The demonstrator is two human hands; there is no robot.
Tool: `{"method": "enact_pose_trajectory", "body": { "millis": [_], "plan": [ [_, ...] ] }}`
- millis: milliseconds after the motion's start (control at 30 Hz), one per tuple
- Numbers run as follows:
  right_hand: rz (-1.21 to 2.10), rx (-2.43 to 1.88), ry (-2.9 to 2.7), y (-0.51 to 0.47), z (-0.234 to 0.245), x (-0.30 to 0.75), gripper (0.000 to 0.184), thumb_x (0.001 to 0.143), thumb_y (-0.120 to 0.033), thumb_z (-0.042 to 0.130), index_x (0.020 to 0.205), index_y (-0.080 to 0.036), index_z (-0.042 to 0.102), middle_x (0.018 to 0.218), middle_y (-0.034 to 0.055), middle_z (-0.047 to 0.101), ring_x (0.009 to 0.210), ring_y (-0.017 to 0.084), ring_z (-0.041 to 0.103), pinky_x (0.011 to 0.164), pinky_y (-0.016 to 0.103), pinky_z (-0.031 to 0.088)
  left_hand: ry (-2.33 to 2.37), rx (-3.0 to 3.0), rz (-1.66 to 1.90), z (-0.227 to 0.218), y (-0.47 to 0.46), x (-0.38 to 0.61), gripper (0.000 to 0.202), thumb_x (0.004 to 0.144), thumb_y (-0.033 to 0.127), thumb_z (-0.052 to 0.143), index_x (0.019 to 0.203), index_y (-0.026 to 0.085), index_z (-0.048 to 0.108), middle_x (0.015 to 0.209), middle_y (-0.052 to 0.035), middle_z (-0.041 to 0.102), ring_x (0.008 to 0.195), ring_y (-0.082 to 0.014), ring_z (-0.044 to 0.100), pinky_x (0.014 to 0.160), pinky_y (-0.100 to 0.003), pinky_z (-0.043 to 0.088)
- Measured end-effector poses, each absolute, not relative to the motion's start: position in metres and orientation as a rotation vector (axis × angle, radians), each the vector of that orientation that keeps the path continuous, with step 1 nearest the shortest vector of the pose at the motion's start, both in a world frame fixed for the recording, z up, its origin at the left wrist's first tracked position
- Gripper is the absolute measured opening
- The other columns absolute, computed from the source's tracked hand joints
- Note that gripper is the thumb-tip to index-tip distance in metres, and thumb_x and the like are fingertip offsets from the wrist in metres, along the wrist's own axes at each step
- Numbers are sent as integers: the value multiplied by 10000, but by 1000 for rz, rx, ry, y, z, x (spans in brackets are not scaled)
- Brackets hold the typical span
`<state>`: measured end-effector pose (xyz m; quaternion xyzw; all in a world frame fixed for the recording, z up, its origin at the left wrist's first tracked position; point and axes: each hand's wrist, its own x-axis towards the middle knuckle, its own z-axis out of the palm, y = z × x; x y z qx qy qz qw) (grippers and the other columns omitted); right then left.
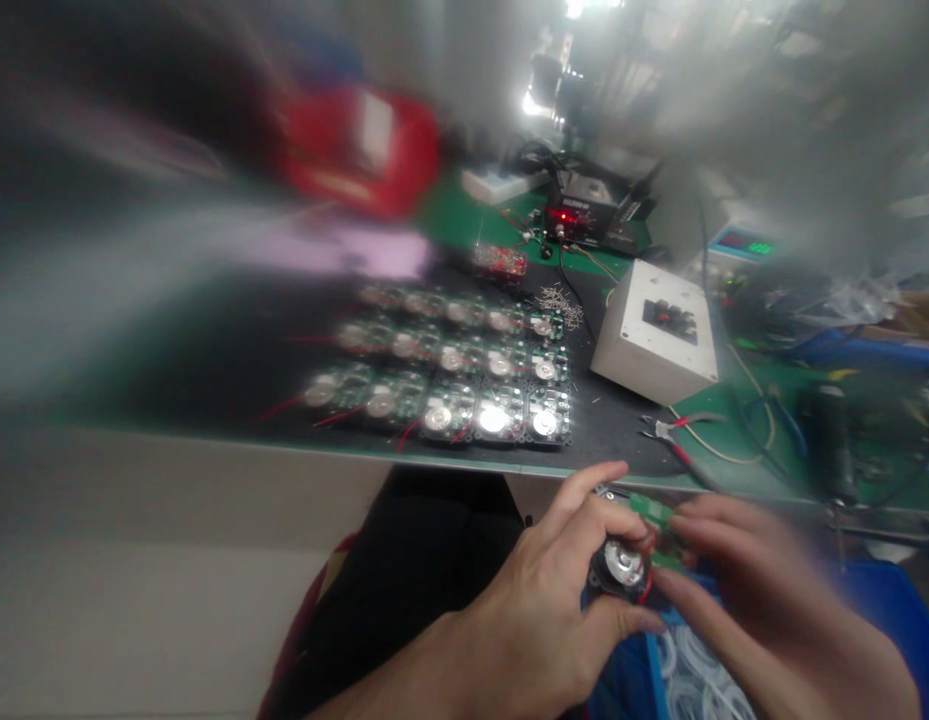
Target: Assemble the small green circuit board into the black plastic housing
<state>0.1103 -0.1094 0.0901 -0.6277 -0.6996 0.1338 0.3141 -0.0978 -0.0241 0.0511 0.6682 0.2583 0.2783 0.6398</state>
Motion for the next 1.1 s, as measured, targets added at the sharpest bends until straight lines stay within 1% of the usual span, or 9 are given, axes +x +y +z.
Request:
{"method": "enact_pose_trajectory", "body": {
  "millis": [133, 233, 400, 467, 533, 667, 833, 1000, 1100],
  "plan": [
    [360, -1646, -1833, -104, 94, 103, 186, 1045, -353, 672, 1191, -238, 673, 1236, 75, 618, 987, 182, 712, 785, 175, 644, 598, 1477, 638, 46, -29, -99, 450, 858, 235, 823, 1192, 284, 526, 1648, -97, 432, 1534, -316, 409, 1217, -492, 400],
    [356, -1591, -1894, -95, 100, 99, 178, 1072, -392, 636, 1137, -234, 685, 1155, 66, 638, 950, 162, 723, 750, 135, 626, 616, 1351, 704, 39, -35, -98, 582, 834, 227, 845, 1290, 278, 486, 1660, -162, 399, 1477, -375, 484, 1183, -554, 440],
    [406, -1565, -1951, -87, 106, 98, 200, 1077, -426, 631, 1106, -241, 701, 1088, 44, 659, 919, 129, 719, 748, 90, 594, 556, 1233, 707, 37, -37, -96, 853, 809, 207, 872, 1476, 308, 350, 1625, -190, 440, 1299, -343, 654, 1111, -529, 529],
    [463, -1578, -1913, -90, 105, 102, 176, 1054, -404, 669, 1138, -253, 704, 1151, 55, 655, 979, 162, 714, 766, 132, 612, 572, 1269, 677, 39, -36, -97, 867, 794, 221, 890, 1483, 318, 373, 1624, -164, 449, 1331, -347, 630, 1154, -542, 493],
    [529, -1594, -1879, -94, 103, 106, 176, 1040, -374, 686, 1182, -271, 695, 1215, 57, 638, 1044, 183, 697, 802, 166, 618, 588, 1336, 651, 43, -33, -98, 774, 798, 226, 889, 1434, 319, 459, 1650, -117, 423, 1421, -352, 550, 1233, -547, 407],
    [554, -1662, -1986, -100, 101, 115, 212, 1047, -343, 666, 1256, -316, 652, 1296, 24, 592, 1164, 152, 638, 933, 154, 570, 575, 1434, 645, 48, -26, -103, 636, 834, 225, 859, 1369, 323, 530, 1671, -49, 407, 1521, -311, 432, 1297, -488, 324],
    [521, -1709, -2030, -99, 100, 115, 277, 1038, -320, 657, 1306, -316, 591, 1468, 23, 473, 1366, 165, 501, 1087, 205, 496, 542, 1507, 634, 48, -19, -107, 667, 852, 313, 846, 1421, 300, 498, 1686, -97, 388, 1530, -326, 420, 1277, -504, 361],
    [663, -1701, -2003, -97, 102, 108, 200, 1050, -284, 614, 1248, -285, 589, 1452, 28, 497, 1297, 163, 560, 1049, 229, 541, 600, 1459, 632, 45, -24, -108, 692, 858, 303, 836, 1455, 290, 486, 1696, -127, 365, 1535, -350, 409, 1271, -548, 358],
    [694, -1668, -1995, -97, 102, 107, 210, 1034, -261, 632, 1238, -274, 584, 1422, 40, 517, 1285, 175, 566, 1026, 236, 558, 591, 1444, 613, 43, -29, -110, 813, 811, 287, 871, 1498, 294, 437, 1716, -128, 321, 1535, -355, 406, 1274, -545, 355]
  ]
}}
